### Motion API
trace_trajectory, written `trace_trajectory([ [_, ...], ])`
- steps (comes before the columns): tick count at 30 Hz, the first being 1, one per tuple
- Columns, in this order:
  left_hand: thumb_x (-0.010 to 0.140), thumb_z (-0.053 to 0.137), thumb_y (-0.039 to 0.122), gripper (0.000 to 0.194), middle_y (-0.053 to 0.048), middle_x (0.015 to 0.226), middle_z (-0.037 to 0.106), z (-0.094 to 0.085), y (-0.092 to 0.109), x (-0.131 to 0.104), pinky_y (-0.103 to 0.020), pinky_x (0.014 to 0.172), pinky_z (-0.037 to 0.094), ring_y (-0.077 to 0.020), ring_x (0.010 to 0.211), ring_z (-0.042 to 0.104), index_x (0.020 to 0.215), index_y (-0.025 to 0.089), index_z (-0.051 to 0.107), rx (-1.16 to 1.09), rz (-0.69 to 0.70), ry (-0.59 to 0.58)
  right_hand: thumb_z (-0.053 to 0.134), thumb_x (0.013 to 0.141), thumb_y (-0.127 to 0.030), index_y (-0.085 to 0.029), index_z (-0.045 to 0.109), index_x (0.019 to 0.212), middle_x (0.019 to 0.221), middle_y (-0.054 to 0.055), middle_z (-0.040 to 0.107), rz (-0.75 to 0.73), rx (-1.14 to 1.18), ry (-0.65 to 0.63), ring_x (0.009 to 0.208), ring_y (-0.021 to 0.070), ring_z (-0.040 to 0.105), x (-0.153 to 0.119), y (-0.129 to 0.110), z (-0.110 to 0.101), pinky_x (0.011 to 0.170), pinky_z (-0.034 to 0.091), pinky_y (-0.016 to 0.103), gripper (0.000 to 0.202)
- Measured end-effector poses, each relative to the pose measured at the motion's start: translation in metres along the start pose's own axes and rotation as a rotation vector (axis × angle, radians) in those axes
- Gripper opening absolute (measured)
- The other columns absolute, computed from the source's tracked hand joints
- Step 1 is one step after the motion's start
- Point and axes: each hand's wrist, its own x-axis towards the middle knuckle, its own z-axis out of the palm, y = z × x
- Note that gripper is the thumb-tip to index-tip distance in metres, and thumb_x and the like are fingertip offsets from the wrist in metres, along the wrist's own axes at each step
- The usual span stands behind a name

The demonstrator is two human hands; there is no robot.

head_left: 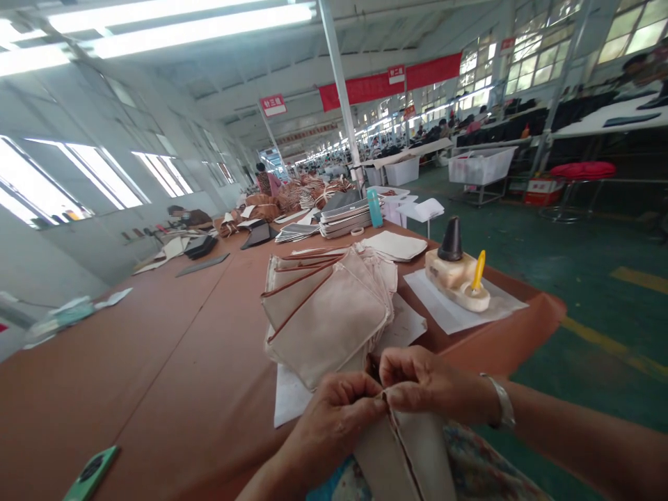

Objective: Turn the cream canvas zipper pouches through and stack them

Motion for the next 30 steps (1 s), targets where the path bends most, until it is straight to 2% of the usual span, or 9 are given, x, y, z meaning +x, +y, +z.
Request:
trace_trajectory([
  [3,0.077,0.066,0.033,0.022,0.001,0.064,0.053,0.002,-0.002,0.005,-0.021,0.052,0.027,-0.0092,0.058,0.04,0.076,0.011,0.065,0.097,-0.016,0.047,0.075,0.072,-0.037,-0.013,0.056,0.08,0.069,-0.002,0.055,0.065,-0.039,0.064,0.061,0.0082,0.044,0.004,-0.002,0.002,0.054,0.032,0.019,0.031],
  [7,0.077,0.061,0.033,0.022,0.003,0.061,0.047,0.004,-0.009,0.013,-0.022,0.05,0.022,-0.0087,0.056,0.034,0.074,0.011,0.063,0.182,0.011,0.098,0.067,0.07,-0.019,-0.012,0.061,0.077,0.064,-0.003,0.055,0.152,-0.185,0.159,0.058,0.0071,0.043,0.009,-0.001,0.0,0.051,0.03,0.018,0.011],
  [12,0.079,0.056,0.035,0.024,0.003,0.06,0.043,0.001,-0.014,0.022,-0.023,0.048,0.02,-0.0088,0.055,0.031,0.073,0.012,0.061,0.289,-0.006,0.085,0.063,0.068,-0.012,-0.013,0.065,0.075,0.064,-0.002,0.06,0.145,-0.287,0.21,0.057,0.0082,0.048,0.009,0.004,-0.003,0.05,0.033,0.018,0.007],
  [15,0.077,0.057,0.037,0.025,0.004,0.058,0.038,-0.001,-0.016,0.024,-0.024,0.048,0.017,-0.0085,0.054,0.027,0.069,0.013,0.058,0.197,-0.033,-0.002,0.058,0.072,-0.009,-0.015,0.064,0.075,0.066,-0.001,0.06,-0.022,-0.39,0.207,0.058,0.0086,0.049,0.006,0.005,-0.003,0.051,0.034,0.018,0.009],
  [18,0.064,0.06,0.026,0.014,0.004,0.056,0.04,-0.001,-0.017,0.023,-0.024,0.048,0.017,-0.0079,0.051,0.026,0.067,0.014,0.057,-0.036,-0.088,-0.072,0.053,0.078,-0.008,-0.017,0.061,0.079,0.072,0.001,0.058,-0.386,-0.553,0.113,0.066,0.011,0.052,0.002,0.006,-0.006,0.063,0.043,0.022,0.012],
  [20,0.06,0.057,0.024,0.013,0.003,0.057,0.043,0.0,-0.015,0.02,-0.023,0.049,0.02,-0.009,0.052,0.031,0.066,0.013,0.057,-0.169,-0.075,-0.08,0.05,0.084,-0.01,-0.019,0.06,0.083,0.075,0.002,0.055,-0.557,-0.697,0.031,0.074,0.0141,0.053,0.0,0.01,-0.009,0.076,0.046,0.028,0.013],
  [23,0.075,0.057,0.034,0.024,0.002,0.059,0.041,0.001,-0.012,0.018,-0.023,0.051,0.024,-0.0097,0.055,0.032,0.063,0.013,0.055,-0.226,0.018,-0.057,0.048,0.086,-0.012,-0.021,0.058,0.086,0.076,0.003,0.052,-0.612,-0.864,-0.015,0.081,0.0174,0.053,-0.002,0.017,-0.016,0.084,0.045,0.033,0.013],
  [26,0.078,0.066,0.043,0.033,0.005,0.056,0.038,0.002,-0.011,0.019,-0.022,0.049,0.019,-0.0077,0.051,0.026,0.067,0.015,0.052,-0.177,-0.038,-0.099,0.048,0.086,-0.013,-0.022,0.055,0.085,0.074,0.002,0.05,-0.614,-0.929,-0.013,0.074,0.0161,0.049,-0.006,0.021,-0.019,0.078,0.045,0.03,0.012],
  [30,0.079,0.066,0.049,0.037,0.003,0.063,0.043,0.001,-0.011,0.019,-0.022,0.051,0.02,-0.0082,0.056,0.029,0.074,0.013,0.057,0.014,-0.016,-0.135,0.048,0.087,-0.017,-0.021,0.053,0.088,0.08,0.003,0.053,-0.574,-0.734,-0.04,0.074,0.015,0.049,-0.014,0.014,-0.017,0.073,0.043,0.028,0.007],
])
